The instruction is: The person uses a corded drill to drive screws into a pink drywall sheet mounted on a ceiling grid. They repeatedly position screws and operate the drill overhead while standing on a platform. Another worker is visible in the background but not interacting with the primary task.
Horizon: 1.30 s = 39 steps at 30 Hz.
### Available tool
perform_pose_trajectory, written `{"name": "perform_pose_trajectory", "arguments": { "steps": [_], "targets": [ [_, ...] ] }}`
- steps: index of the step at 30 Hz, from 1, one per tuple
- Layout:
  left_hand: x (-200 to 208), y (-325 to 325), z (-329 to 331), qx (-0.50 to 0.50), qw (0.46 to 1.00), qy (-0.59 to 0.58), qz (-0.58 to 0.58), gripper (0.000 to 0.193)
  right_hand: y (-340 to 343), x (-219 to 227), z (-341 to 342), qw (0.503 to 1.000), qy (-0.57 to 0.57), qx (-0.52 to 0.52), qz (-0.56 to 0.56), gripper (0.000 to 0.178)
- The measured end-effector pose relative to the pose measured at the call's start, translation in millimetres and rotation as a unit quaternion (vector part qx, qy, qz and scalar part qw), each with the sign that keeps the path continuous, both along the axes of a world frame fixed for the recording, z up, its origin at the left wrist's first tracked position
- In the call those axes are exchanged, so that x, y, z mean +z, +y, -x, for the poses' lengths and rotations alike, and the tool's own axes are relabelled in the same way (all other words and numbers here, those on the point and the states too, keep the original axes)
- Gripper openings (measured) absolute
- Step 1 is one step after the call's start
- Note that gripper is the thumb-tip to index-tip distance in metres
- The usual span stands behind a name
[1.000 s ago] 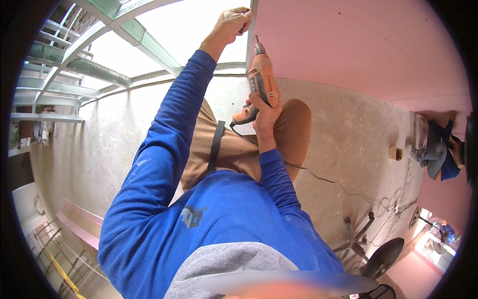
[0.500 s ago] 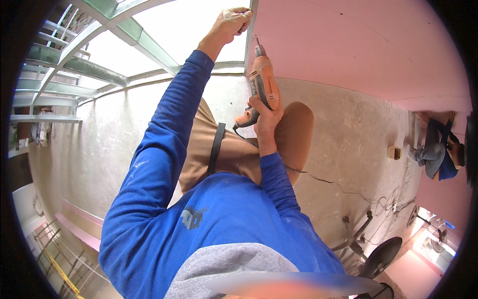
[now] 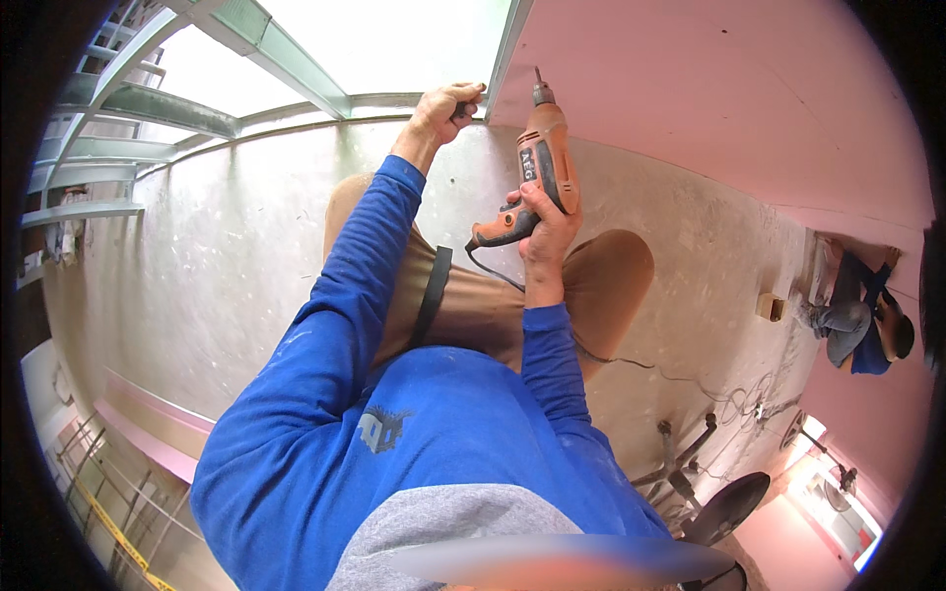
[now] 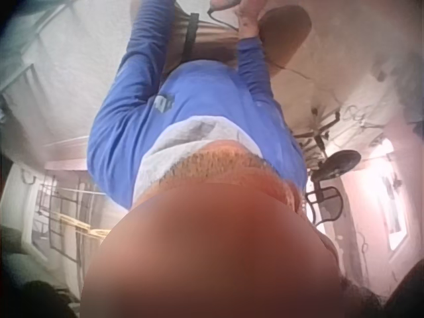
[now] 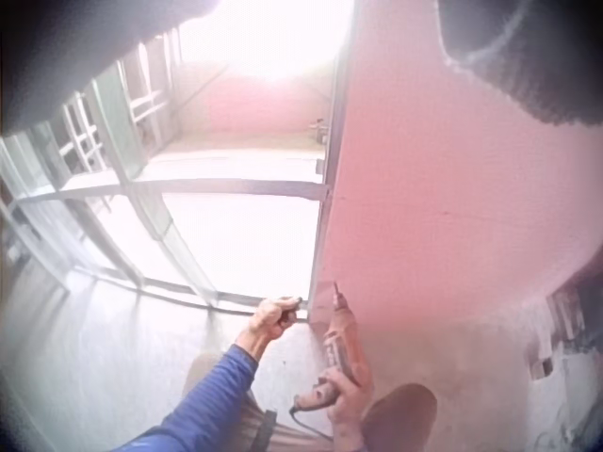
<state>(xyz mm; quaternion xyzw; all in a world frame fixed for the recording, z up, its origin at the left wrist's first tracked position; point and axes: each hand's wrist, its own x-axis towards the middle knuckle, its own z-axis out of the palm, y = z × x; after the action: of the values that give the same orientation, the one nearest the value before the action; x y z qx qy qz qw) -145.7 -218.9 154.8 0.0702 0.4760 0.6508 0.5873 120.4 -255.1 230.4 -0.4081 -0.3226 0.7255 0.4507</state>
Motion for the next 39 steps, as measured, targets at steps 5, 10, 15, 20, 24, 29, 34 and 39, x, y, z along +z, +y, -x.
{"name": "perform_pose_trajectory", "arguments": {
  "steps": [5, 10, 15, 20, 24, 29, 34, 39],
  "targets": [
    [-20.6, -1.2, -1.6, -0.012, 1.0, -0.01, 0.023, 0.019, -3.6, 5.7, -13.5, 0.998, -0.004, 0.037, 0.054, 0.045],
    [-15.8, 4.2, 10.1, -0.042, 0.995, 0.088, 0.03, 0.021, -12.8, 5.7, -18.4, 0.993, 0.006, 0.089, 0.076, 0.05],
    [-6.4, 6.0, 19.7, -0.103, 0.982, 0.157, 0.01, 0.015, -15.0, 4.7, -18.9, 0.989, -0.006, 0.133, 0.063, 0.053],
    [-0.1, 7.7, 19.7, -0.132, 0.977, 0.168, 0.004, 0.014, -17.1, 6.5, -20.0, 0.99, 0.0, 0.123, 0.068, 0.055],
    [1.5, 11.0, 19.2, -0.128, 0.978, 0.167, 0.004, 0.013, -17.2, 5.9, -19.5, 0.991, -0.002, 0.117, 0.063, 0.056],
    [-1.5, 10.0, 22.7, -0.133, 0.975, 0.177, 0.003, 0.012, -17.7, 1.8, -22.2, 0.991, -0.002, 0.114, 0.073, 0.055],
    [-5.4, 10.9, 20.8, -0.143, 0.967, 0.213, 0.009, 0.012, -16.4, -0.1, -21.0, 0.991, -0.011, 0.115, 0.07, 0.056],
    [-4.4, 5.5, 17.9, -0.144, 0.964, 0.223, 0.0, 0.012, -22.1, 8.9, -23.5, 0.991, 0.006, 0.098, 0.087, 0.048]
  ]
}}
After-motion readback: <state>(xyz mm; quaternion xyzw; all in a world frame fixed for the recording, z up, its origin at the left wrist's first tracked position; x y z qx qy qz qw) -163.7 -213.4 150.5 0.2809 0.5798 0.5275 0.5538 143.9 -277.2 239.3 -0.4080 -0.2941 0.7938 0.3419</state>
